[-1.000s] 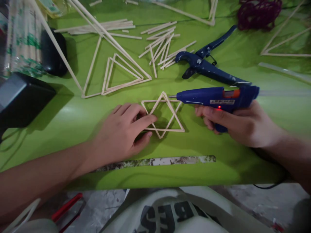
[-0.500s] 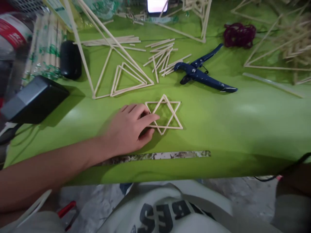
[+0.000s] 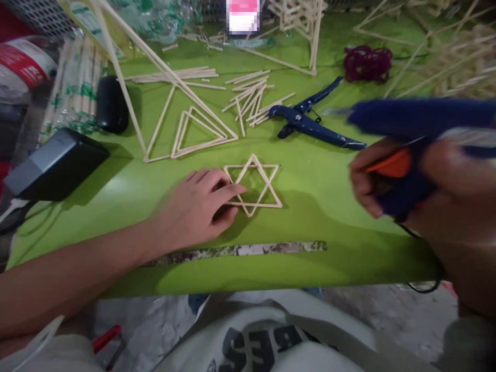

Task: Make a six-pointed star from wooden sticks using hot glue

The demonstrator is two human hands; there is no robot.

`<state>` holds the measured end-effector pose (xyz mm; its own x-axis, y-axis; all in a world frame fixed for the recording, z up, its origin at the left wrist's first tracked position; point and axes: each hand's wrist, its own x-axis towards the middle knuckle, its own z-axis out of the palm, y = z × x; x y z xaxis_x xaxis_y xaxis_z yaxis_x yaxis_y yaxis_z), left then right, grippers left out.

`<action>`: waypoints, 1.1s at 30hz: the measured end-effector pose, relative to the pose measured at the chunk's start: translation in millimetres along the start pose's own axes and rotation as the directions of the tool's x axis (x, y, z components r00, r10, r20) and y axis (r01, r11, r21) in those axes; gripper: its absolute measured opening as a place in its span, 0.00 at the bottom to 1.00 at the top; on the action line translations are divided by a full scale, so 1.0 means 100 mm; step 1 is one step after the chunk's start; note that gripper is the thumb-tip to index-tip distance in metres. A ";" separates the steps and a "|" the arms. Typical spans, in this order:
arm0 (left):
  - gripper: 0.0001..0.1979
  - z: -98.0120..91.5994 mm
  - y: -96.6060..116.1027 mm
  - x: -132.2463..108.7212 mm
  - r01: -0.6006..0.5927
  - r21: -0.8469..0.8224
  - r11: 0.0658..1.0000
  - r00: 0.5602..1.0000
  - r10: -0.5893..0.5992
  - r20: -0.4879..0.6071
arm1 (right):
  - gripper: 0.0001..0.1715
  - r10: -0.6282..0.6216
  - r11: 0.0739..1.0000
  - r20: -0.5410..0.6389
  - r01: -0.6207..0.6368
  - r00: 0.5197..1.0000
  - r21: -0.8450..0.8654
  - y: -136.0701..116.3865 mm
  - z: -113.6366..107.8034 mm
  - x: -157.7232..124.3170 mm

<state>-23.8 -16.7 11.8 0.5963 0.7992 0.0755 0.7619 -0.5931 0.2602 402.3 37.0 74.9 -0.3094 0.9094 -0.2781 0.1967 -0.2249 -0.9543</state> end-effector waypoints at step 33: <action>0.19 -0.07 0.08 -0.05 0.032 -0.033 0.999 0.999 -0.032 -0.014 | 0.25 0.217 0.958 0.257 -0.154 0.942 -0.242 0.42 0.19 0.14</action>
<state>-22.1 -25.1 20.2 0.5678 0.8193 0.0803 0.7719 -0.5637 0.2940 388.3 34.0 28.7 -0.4880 0.7177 -0.4967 0.4615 -0.2708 -0.8448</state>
